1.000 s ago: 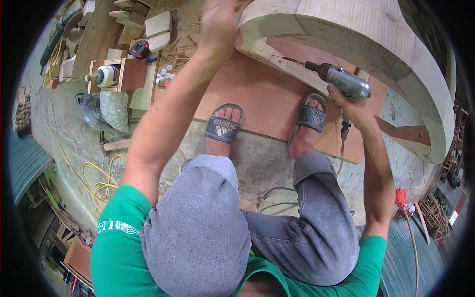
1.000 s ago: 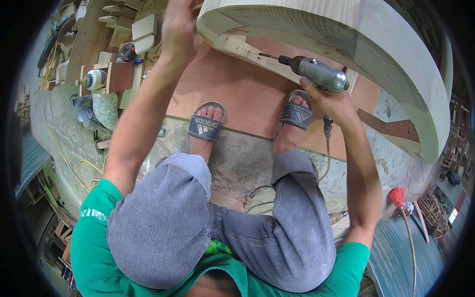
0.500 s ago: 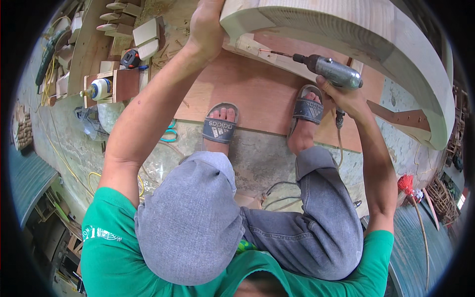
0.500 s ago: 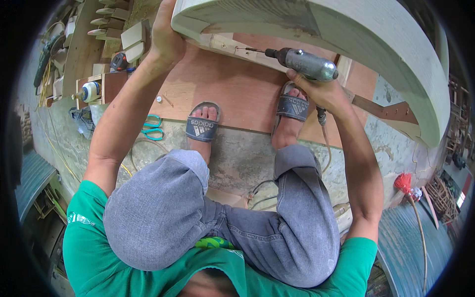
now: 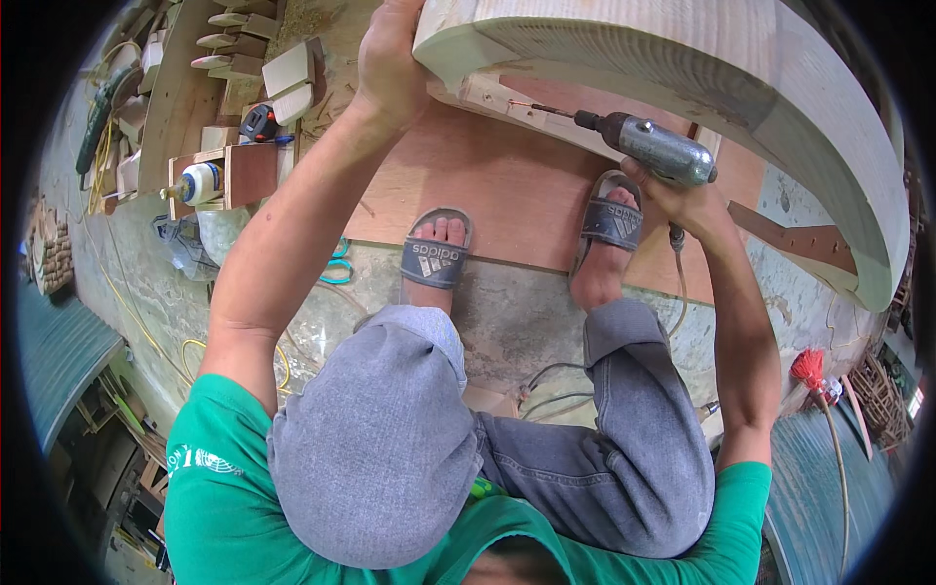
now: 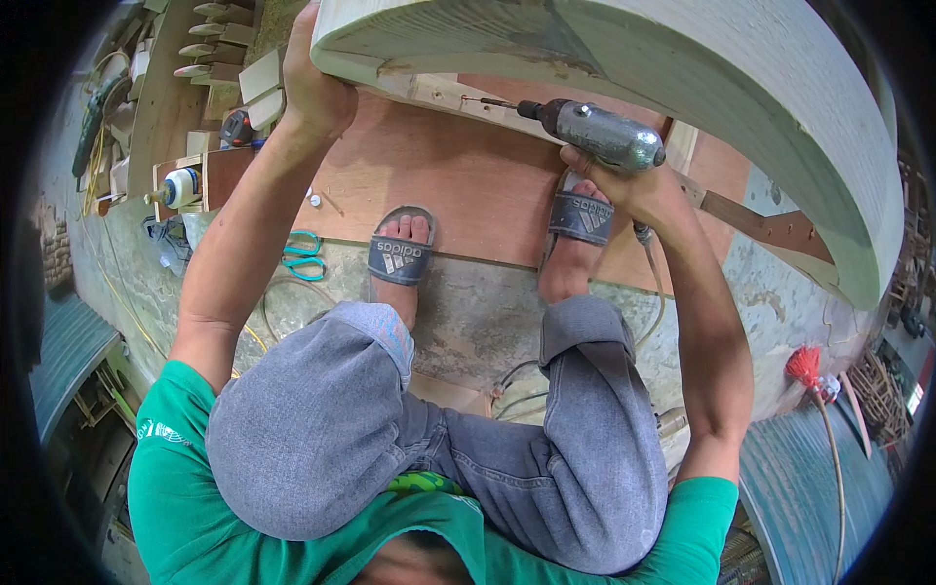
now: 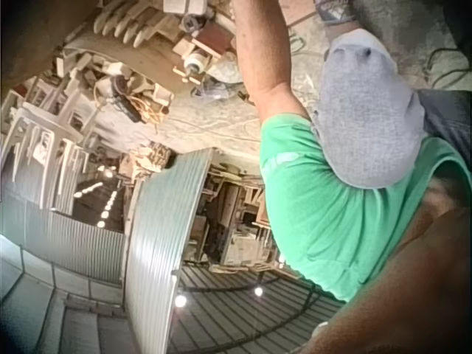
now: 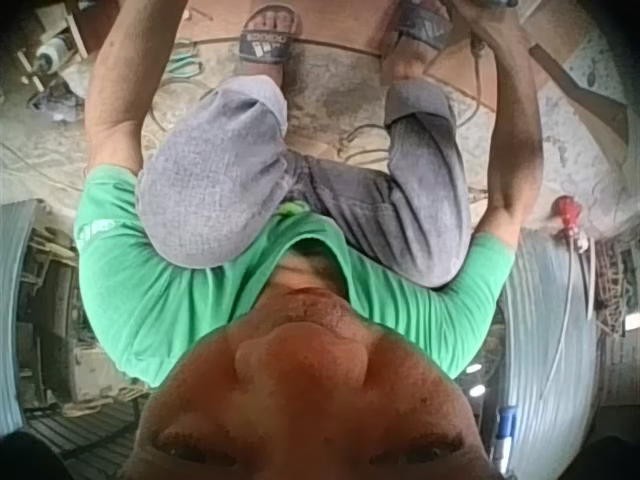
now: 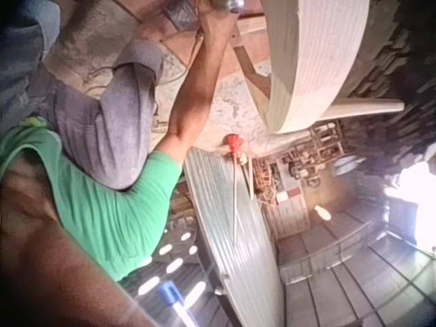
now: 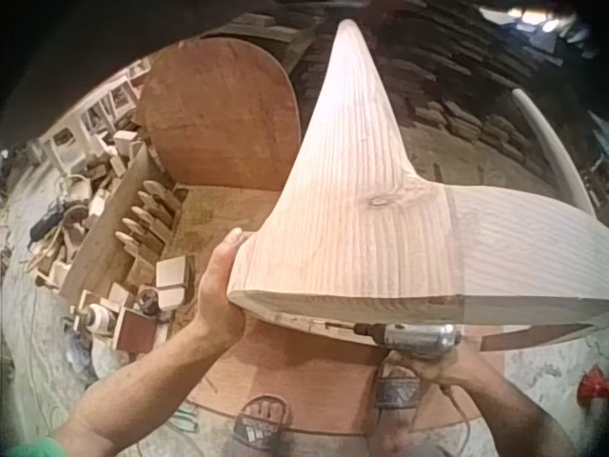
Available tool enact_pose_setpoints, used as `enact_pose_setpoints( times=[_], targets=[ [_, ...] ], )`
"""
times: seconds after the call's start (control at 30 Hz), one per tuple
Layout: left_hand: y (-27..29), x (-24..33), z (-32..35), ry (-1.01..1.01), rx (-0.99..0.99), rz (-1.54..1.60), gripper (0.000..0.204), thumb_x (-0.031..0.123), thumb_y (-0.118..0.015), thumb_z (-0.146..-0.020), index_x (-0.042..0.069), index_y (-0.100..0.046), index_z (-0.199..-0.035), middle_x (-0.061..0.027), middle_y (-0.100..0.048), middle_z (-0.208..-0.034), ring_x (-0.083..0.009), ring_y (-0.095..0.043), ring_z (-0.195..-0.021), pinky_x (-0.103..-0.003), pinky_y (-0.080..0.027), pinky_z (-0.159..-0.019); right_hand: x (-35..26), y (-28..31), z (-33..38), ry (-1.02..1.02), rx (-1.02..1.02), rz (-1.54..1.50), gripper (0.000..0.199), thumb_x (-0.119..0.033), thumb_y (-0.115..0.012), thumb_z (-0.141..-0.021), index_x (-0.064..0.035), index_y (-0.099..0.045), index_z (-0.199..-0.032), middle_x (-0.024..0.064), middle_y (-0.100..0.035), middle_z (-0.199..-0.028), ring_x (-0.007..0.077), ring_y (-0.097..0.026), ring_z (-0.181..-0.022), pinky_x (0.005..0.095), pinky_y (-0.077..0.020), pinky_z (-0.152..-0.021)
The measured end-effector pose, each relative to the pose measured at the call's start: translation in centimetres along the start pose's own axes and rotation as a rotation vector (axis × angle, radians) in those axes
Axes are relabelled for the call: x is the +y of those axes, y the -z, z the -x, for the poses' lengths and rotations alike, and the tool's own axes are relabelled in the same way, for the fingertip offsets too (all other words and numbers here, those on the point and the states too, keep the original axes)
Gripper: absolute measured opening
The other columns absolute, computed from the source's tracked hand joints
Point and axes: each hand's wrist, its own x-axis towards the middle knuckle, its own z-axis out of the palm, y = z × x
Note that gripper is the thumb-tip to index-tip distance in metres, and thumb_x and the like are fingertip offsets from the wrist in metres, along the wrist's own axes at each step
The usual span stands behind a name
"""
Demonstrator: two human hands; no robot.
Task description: Assembling the wooden frame of a chair using a power drill and screws.
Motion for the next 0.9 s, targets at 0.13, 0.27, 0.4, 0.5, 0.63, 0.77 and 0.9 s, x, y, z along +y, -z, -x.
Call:
enact_pose_setpoints(
  times=[0.13,0.27,0.4,0.5,0.63,0.77,0.9],
  targets=[
    [1.6,-1.8,-1.0,-0.153,-0.195,0.198,0.056,0.039,-0.026,-0.097,-0.007,-0.051,-0.118,-0.0192,-0.061,-0.109,-0.0234,-0.060,-0.102,-0.034,-0.044,-0.091,-0.8,-2.0,-0.6,0.044,0.004,-0.041,0.044,-0.034,-0.071,-0.082,-0.0049,-0.061,-0.113,0.0110,-0.067,-0.097,0.0183,-0.062,-0.090,0.0324,-0.0482,-0.081],
    [2.1,-2.5,-1.6,-0.276,-0.355,0.339,0.056,0.040,-0.026,-0.097,-0.006,-0.052,-0.116,-0.0182,-0.063,-0.106,-0.0227,-0.061,-0.098,-0.033,-0.045,-0.089,0.3,-3.3,-1.5,0.098,0.032,-0.022,0.045,-0.038,-0.069,-0.083,-0.0053,-0.059,-0.113,0.0069,-0.063,-0.088,0.0139,-0.059,-0.080,0.0299,-0.0469,-0.072],
    [1.5,-1.7,-0.8,-0.257,-0.317,0.340,0.055,0.039,-0.027,-0.097,-0.006,-0.053,-0.114,-0.0171,-0.063,-0.103,-0.0217,-0.062,-0.096,-0.032,-0.046,-0.088,-0.2,-2.8,-1.7,-0.038,0.023,-0.100,0.043,-0.043,-0.069,-0.083,-0.0052,-0.060,-0.101,-0.0012,-0.058,-0.069,0.0074,-0.055,-0.059,0.0253,-0.0450,-0.052],
    [0.0,0.2,0.1,0.000,-0.006,-0.069,0.054,0.039,-0.026,-0.097,-0.006,-0.054,-0.112,-0.0165,-0.064,-0.101,-0.0208,-0.061,-0.094,-0.031,-0.045,-0.088,0.2,-2.8,-1.7,-0.222,-0.025,-0.127,0.042,-0.043,-0.070,-0.082,-0.0055,-0.062,-0.099,-0.0019,-0.057,-0.068,0.0068,-0.054,-0.059,0.0250,-0.0449,-0.051],
    [1.9,-1.3,-1.1,-0.099,-0.181,0.143,0.053,0.038,-0.027,-0.097,-0.005,-0.053,-0.112,-0.0157,-0.064,-0.101,-0.0198,-0.061,-0.095,-0.031,-0.045,-0.087,0.5,-3.7,-2.0,-0.047,-0.004,-0.141,0.044,-0.046,-0.069,-0.082,-0.0058,-0.062,-0.098,-0.0018,-0.057,-0.068,0.0062,-0.054,-0.059,0.0247,-0.0453,-0.051],
    [1.9,-1.8,-1.1,-0.167,-0.313,0.467,0.052,0.037,-0.027,-0.097,-0.004,-0.052,-0.115,-0.0151,-0.063,-0.105,-0.0195,-0.060,-0.097,-0.030,-0.043,-0.089,0.4,-3.4,-2.4,-0.041,0.023,-0.164,0.045,-0.047,-0.069,-0.081,-0.0055,-0.062,-0.099,-0.0010,-0.058,-0.069,0.0072,-0.055,-0.060,0.0252,-0.0457,-0.052],
    [0.1,0.0,-0.2,0.039,-0.052,0.021,0.051,0.037,-0.026,-0.097,-0.003,-0.051,-0.117,-0.0143,-0.061,-0.109,-0.0196,-0.058,-0.100,-0.030,-0.041,-0.091,0.3,-3.4,-2.4,-0.035,-0.004,-0.102,0.045,-0.037,-0.073,-0.080,-0.0060,-0.062,-0.111,0.0090,-0.067,-0.094,0.0179,-0.063,-0.090,0.0305,-0.0497,-0.080]
  ],
)
